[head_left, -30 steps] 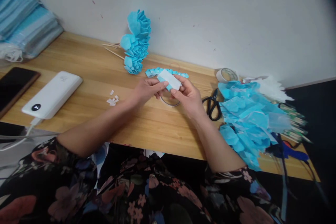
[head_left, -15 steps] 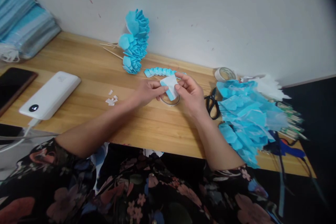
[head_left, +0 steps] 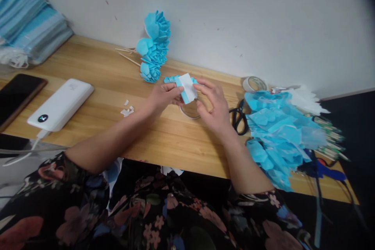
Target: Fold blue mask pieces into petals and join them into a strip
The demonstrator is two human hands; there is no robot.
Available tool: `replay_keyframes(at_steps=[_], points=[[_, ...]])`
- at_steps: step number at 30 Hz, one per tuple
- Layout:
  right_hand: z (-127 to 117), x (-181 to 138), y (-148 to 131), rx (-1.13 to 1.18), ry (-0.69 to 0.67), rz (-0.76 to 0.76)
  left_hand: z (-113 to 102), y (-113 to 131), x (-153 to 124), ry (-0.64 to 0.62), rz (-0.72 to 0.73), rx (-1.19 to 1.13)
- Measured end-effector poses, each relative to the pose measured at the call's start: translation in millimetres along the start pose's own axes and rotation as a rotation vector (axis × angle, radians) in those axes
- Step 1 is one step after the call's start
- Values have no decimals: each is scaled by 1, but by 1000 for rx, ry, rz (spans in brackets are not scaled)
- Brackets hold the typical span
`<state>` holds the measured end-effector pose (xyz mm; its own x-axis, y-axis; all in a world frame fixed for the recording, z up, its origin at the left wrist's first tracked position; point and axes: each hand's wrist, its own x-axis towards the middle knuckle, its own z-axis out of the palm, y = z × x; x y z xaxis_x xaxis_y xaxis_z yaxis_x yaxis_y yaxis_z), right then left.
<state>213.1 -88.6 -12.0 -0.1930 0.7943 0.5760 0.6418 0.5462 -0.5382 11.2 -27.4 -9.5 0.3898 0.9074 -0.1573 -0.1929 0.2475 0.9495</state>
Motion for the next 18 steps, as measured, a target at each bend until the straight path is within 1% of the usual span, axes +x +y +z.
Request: replay_keyframes(at_steps=[2,8,13,15,18], points=[[3,-1,3,-73,-8,-59,0,-1,1,-17,-8,-19],[9,-2,11,-130,-32,-82,-2,-2,-1,-50,-12,-55],[11,-2,12,-145,-101,-105,-2,-2,0,-67,-79,-162],[11,-2,12,-150,-97,-116,-2,-3,1,-79,-94,-186],[11,-3,13,-127,-71,-124,-3,-5,1,-102,-74,-176]])
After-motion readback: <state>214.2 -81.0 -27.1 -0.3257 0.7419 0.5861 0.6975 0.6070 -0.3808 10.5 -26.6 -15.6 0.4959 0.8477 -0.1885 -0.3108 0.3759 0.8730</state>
